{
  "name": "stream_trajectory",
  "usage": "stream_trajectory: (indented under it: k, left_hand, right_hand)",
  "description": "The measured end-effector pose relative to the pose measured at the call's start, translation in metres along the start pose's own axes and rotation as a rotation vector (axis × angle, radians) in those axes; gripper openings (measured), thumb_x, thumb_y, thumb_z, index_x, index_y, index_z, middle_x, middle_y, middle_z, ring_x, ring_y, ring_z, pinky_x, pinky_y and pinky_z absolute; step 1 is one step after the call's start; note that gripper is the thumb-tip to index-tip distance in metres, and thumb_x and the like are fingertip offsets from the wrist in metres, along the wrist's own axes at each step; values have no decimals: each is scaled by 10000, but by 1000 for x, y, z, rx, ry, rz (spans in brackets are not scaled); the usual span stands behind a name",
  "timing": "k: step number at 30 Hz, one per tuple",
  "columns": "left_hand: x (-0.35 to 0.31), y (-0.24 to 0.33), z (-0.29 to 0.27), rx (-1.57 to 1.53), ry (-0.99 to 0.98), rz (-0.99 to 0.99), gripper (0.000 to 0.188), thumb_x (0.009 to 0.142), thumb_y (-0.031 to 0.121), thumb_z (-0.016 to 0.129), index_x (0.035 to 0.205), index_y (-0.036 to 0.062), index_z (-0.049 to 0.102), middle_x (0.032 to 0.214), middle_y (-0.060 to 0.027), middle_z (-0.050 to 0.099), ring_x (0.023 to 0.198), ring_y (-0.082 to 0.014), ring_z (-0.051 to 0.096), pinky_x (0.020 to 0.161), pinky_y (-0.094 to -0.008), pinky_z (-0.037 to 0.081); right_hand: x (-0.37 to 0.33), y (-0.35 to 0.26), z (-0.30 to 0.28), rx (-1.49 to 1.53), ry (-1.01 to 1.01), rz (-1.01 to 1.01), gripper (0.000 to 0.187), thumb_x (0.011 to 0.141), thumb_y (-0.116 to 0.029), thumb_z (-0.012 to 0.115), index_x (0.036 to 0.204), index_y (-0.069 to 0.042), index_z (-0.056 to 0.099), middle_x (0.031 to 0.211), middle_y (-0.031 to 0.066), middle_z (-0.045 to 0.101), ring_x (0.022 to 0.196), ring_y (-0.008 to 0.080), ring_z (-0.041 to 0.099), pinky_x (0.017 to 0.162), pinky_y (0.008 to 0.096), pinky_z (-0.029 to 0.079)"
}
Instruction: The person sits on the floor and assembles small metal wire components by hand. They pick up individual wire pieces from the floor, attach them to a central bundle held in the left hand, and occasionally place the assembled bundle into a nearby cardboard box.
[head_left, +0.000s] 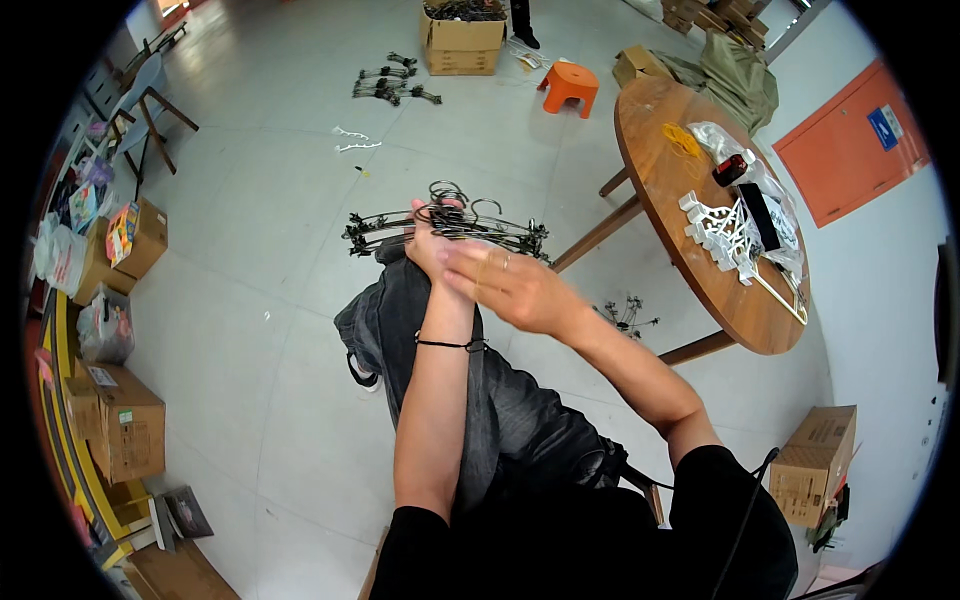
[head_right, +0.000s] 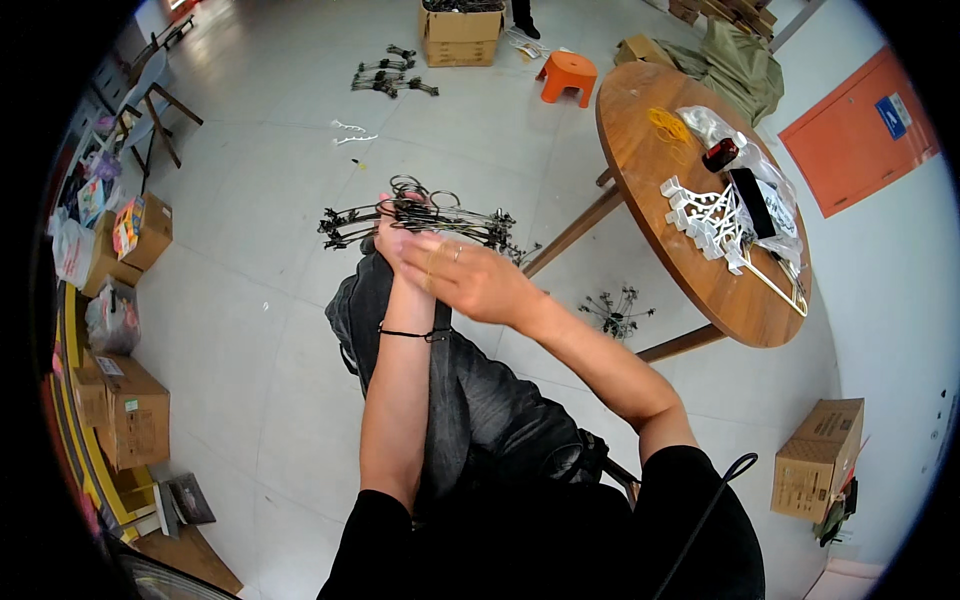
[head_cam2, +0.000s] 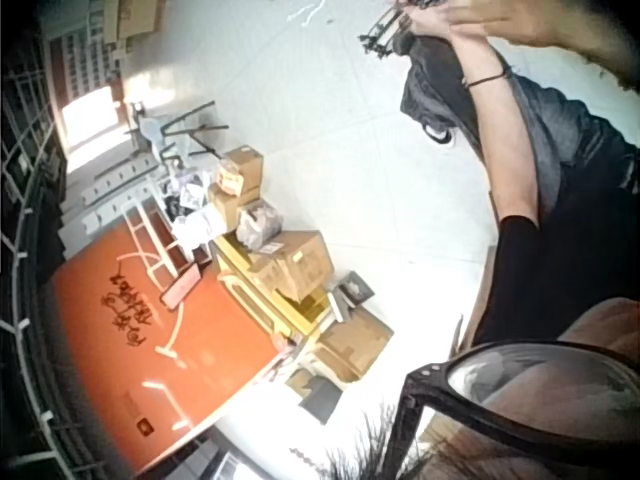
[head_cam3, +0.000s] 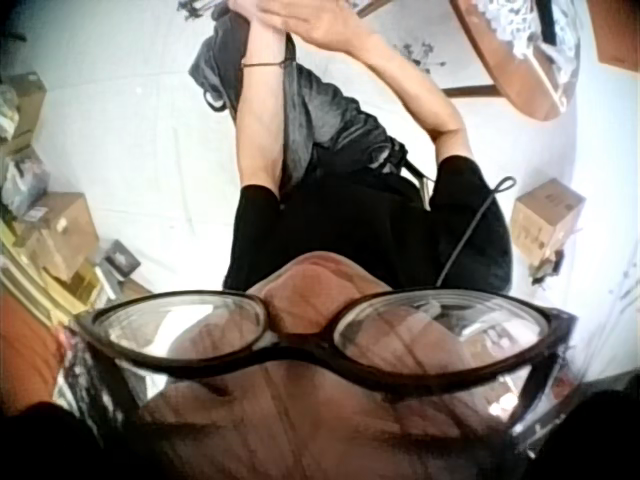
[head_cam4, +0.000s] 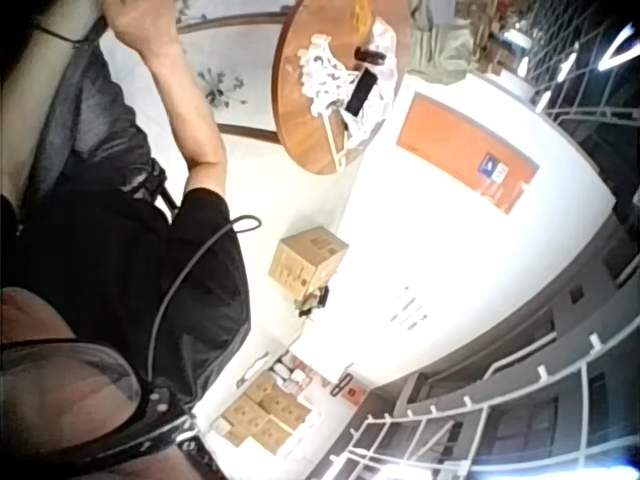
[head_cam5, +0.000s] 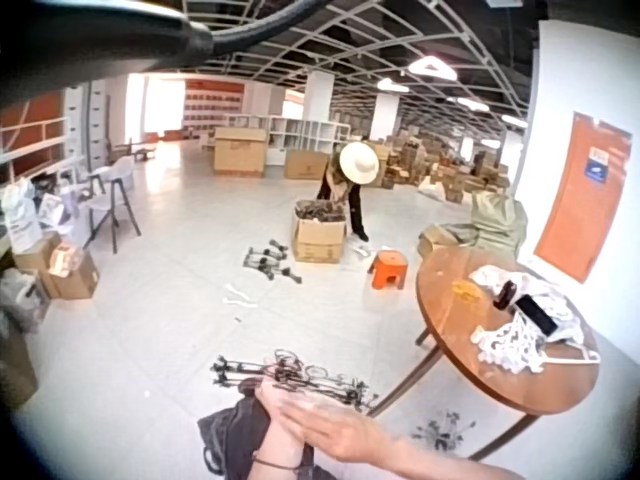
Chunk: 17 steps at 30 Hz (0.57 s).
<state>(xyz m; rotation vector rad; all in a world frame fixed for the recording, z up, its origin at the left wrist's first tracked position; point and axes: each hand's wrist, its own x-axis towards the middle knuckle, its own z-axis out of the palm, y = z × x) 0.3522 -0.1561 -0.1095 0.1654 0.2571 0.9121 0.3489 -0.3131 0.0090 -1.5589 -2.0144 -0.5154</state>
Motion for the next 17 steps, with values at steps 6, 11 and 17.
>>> stream_trajectory:
  k: [6,11,17]
  left_hand:
    - [-6,14,25,-241,224,-38,146,1052,193,489,1019,78,572,911,-80,644,829,-195,638,835,-401,552]
    - [11,26,20,-518,277,-74,194,1025,161,477,945,30,595,905,-97,649,817,-267,613,803,-376,557]
    - [18,23,12,-486,263,-130,221,1047,198,452,972,42,589,925,-118,639,855,-254,625,801,-405,572]
  right_hand:
    - [-20,-29,3,156,225,39,536,768,-172,839,1209,68,650,1294,264,633,1168,406,655,911,441,601]
    - [-39,-64,-1,579,749,553,662,810,-203,821,1361,62,567,1317,323,599,1190,399,644,856,429,613]
    - [-28,-67,-14,158,464,217,647,818,-226,817,1329,92,581,1274,306,634,1117,417,681,849,417,613]
